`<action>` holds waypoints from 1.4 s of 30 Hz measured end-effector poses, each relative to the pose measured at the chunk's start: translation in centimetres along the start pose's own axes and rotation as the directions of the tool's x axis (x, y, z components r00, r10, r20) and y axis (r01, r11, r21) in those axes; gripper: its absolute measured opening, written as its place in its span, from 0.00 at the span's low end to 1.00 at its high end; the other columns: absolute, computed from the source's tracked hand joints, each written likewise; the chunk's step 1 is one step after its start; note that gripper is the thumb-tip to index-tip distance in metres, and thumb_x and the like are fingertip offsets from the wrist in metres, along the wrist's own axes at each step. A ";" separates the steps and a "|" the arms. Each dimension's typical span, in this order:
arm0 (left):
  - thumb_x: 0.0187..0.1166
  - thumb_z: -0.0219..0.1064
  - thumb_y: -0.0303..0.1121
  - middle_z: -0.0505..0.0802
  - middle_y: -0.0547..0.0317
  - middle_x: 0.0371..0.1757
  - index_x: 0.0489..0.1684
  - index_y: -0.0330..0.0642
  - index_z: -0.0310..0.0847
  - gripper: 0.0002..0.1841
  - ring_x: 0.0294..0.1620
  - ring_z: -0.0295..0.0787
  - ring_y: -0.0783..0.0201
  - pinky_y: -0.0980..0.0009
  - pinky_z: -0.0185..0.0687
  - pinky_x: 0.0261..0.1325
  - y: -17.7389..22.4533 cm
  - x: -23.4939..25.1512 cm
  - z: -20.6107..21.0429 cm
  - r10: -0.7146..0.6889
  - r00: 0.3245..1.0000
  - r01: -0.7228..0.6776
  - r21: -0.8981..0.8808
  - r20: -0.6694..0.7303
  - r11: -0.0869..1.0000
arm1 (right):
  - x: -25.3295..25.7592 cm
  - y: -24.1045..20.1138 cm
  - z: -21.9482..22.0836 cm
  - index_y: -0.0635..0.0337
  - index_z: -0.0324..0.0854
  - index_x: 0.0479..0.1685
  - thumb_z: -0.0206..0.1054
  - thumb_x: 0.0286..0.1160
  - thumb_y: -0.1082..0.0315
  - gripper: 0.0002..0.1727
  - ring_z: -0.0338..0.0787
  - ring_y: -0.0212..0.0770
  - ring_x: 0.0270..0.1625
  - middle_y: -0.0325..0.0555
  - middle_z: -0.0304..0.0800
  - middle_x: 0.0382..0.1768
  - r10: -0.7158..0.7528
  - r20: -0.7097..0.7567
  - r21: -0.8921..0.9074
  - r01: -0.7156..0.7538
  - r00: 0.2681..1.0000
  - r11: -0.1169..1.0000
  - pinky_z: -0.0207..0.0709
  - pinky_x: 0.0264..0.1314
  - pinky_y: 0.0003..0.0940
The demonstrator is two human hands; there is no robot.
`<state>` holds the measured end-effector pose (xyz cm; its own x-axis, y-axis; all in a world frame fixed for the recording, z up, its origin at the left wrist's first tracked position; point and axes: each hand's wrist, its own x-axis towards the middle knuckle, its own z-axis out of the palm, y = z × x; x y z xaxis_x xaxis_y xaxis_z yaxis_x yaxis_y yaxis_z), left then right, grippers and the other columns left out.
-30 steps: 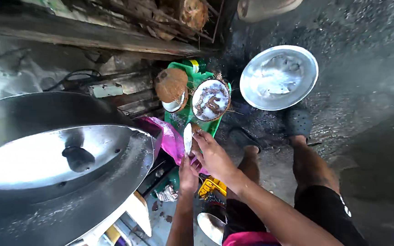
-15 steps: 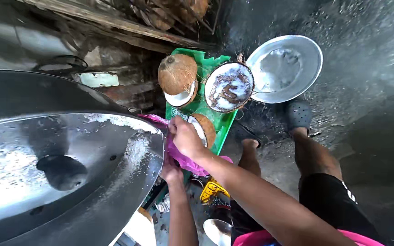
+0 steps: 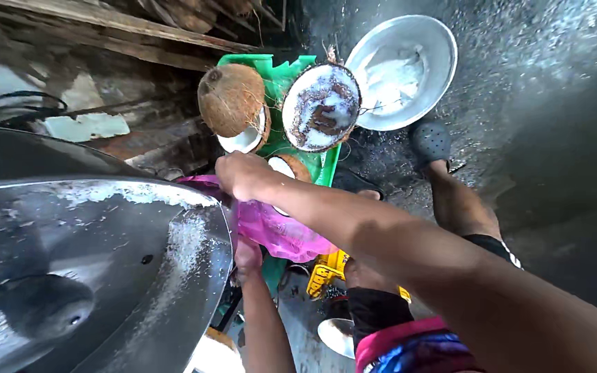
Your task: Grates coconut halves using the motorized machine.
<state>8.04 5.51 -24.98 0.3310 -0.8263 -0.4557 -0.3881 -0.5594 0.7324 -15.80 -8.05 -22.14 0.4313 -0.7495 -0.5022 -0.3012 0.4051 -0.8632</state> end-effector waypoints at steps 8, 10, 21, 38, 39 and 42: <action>0.91 0.59 0.38 0.87 0.44 0.66 0.77 0.30 0.69 0.23 0.63 0.88 0.61 0.59 0.87 0.66 0.4 -0.5 0.9 -0.150 0.986 0.108 0.390 0.077 0.914 | 0.3 1.4 1.8 0.58 0.85 0.55 0.59 0.86 0.58 0.16 0.90 0.59 0.60 0.57 0.91 0.52 0.014 -0.045 0.062 -0.011 0.999 0.998 0.82 0.54 0.65; 0.88 0.63 0.43 0.88 0.42 0.67 0.76 0.32 0.73 0.26 0.62 0.90 0.59 0.57 0.89 0.64 1.0 0.0 0.2 -0.247 0.960 0.140 0.535 0.134 0.833 | -0.1 0.8 1.1 0.59 0.79 0.66 0.60 0.86 0.62 0.17 0.88 0.62 0.63 0.60 0.88 0.58 0.049 0.071 -0.030 -0.047 0.996 0.998 0.81 0.56 0.68; 0.88 0.64 0.36 0.95 0.47 0.46 0.68 0.32 0.74 0.19 0.43 0.97 0.55 0.58 0.95 0.49 3.2 -2.4 0.7 -0.480 0.790 0.356 0.352 0.380 0.865 | 1.1 2.2 0.9 0.60 0.82 0.64 0.71 0.77 0.65 0.18 0.87 0.62 0.65 0.60 0.88 0.59 -0.024 0.065 -0.088 0.029 0.998 0.996 0.81 0.62 0.65; 0.73 0.76 0.40 0.70 0.20 0.80 0.87 0.20 0.47 0.50 0.82 0.69 0.38 0.55 0.66 0.86 -3.1 -3.1 4.3 0.344 0.903 -0.078 0.689 -0.257 0.720 | -2.1 3.8 3.7 0.55 0.82 0.69 0.72 0.73 0.67 0.23 0.75 0.61 0.76 0.55 0.77 0.73 -0.042 -0.089 -0.251 0.018 0.995 0.968 0.81 0.64 0.61; 0.72 0.78 0.42 0.75 0.25 0.77 0.86 0.23 0.52 0.48 0.79 0.75 0.40 0.53 0.71 0.83 -4.6 -3.5 4.0 0.278 0.924 -0.010 0.710 -0.262 0.704 | -2.9 3.8 4.2 0.56 0.84 0.64 0.71 0.72 0.69 0.20 0.75 0.61 0.75 0.54 0.77 0.73 -0.083 -0.157 -0.338 0.025 0.984 0.941 0.79 0.65 0.58; 0.85 0.66 0.36 0.93 0.44 0.52 0.70 0.32 0.77 0.21 0.52 0.93 0.58 0.58 0.88 0.61 -6.3 -4.4 2.4 0.108 0.931 0.102 0.535 -0.347 0.839 | -4.6 4.3 3.9 0.58 0.85 0.58 0.62 0.79 0.74 0.13 0.82 0.54 0.67 0.52 0.83 0.65 -0.227 -0.310 -0.583 0.004 0.923 0.813 0.80 0.61 0.47</action>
<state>6.92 12.50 -28.80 0.5652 -0.8074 -0.1693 -0.7517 -0.5885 0.2977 -15.76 -0.81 -23.73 0.2033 -0.9462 -0.2518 -0.7384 0.0208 -0.6740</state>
